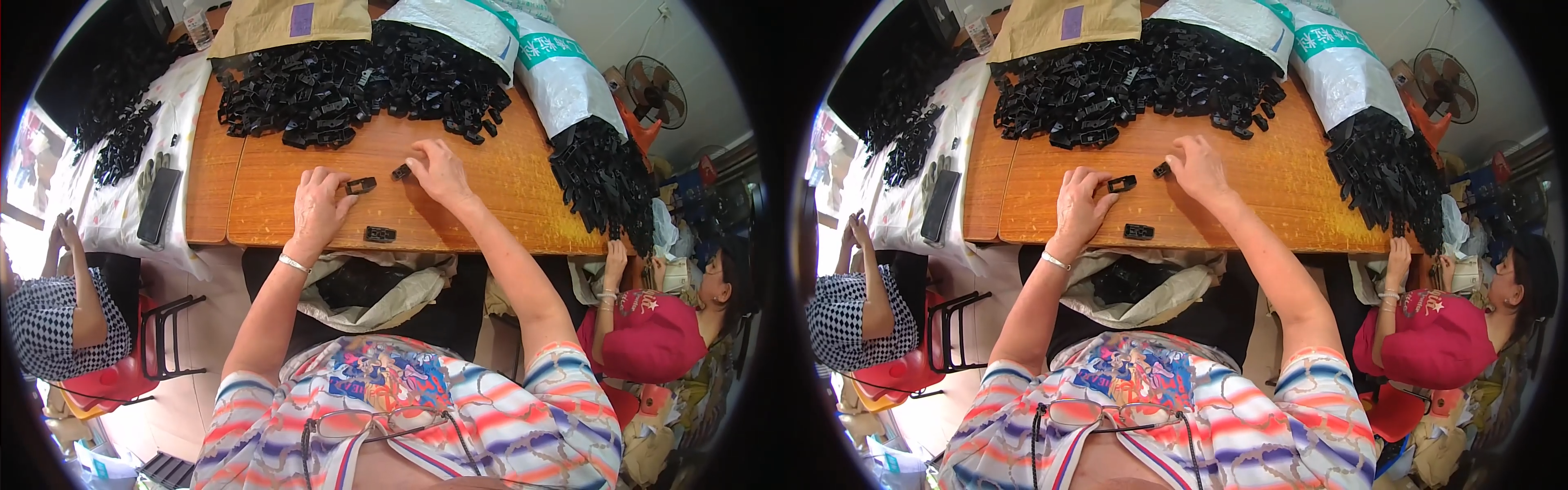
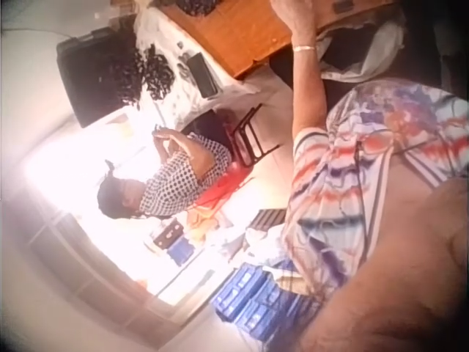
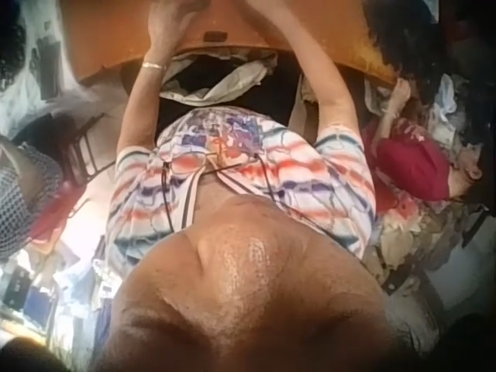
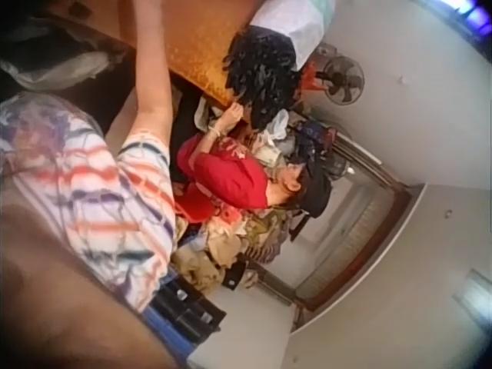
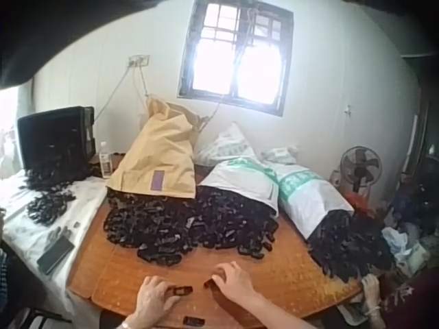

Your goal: Assembling small black plastic buckles by snapping two components together and placing them into a bag.

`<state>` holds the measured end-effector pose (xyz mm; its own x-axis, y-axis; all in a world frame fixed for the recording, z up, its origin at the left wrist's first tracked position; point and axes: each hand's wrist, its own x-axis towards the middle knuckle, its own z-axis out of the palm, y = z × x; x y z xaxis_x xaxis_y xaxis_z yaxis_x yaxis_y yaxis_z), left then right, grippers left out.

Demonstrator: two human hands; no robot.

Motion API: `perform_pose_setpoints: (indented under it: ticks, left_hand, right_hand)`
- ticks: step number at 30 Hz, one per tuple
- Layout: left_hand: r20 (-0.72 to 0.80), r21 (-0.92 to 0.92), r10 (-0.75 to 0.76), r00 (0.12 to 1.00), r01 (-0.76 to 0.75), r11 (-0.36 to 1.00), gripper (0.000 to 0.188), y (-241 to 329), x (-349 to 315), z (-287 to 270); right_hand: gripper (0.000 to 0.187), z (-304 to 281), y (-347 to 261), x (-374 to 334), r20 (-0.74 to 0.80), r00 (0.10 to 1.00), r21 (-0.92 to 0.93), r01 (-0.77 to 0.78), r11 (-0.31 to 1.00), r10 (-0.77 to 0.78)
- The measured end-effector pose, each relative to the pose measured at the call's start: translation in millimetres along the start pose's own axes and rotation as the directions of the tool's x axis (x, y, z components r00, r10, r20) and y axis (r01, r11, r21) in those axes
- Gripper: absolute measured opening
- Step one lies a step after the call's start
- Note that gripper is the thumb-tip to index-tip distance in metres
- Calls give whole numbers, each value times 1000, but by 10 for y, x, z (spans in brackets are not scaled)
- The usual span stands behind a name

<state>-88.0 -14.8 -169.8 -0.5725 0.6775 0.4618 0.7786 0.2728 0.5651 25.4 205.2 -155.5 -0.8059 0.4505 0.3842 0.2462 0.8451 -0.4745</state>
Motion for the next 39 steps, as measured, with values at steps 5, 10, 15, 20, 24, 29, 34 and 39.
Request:
perform_pose_setpoints:
  ticks: [5, 10, 15, 20, 24, 29, 34, 39]
  left_hand:
    - [14, 8, -4, 1000, 4, 1000, 28, -23, 9, -33]
    - [20, -18, -12, 1000, 13, 1000, 27, -18, 38, -7]
    - [20, -3, 1, 1000, -1, 1000, 26, -60, 13, -2]
    - [11, -9, 9, 1000, -9, 1000, 24, -61, 19, 12]
    - [50, -66, -23, 998, 27, 997, 16, -56, 56, -21]
    - [122, 6, -140, 983, 141, 990, 17, -67, 134, -19]
    - [210, 41, -144, 967, 139, 989, 21, -31, 170, 4]
    - [-74, 61, -79, 994, 84, 995, 30, -134, 344, -136]
  right_hand:
    - [25, -62, -109, -26, 198, 971, -32, 141, 989, -132]
    - [23, 29, -183, -23, 149, 975, 105, 148, 983, -162]
    - [21, 174, -585, -42, 124, 945, 233, 269, 934, -303]
    - [20, 220, -562, -40, 197, 928, 199, 278, 940, -316]
    - [18, 225, -534, -15, 227, 924, 190, 269, 944, -309]
    - [19, 232, -571, -80, 232, 923, 220, 259, 941, -308]
    - [21, 197, -501, -146, 242, 927, 194, 244, 950, -287]
    - [24, -96, -452, -272, 417, 887, 220, 112, 969, -197]
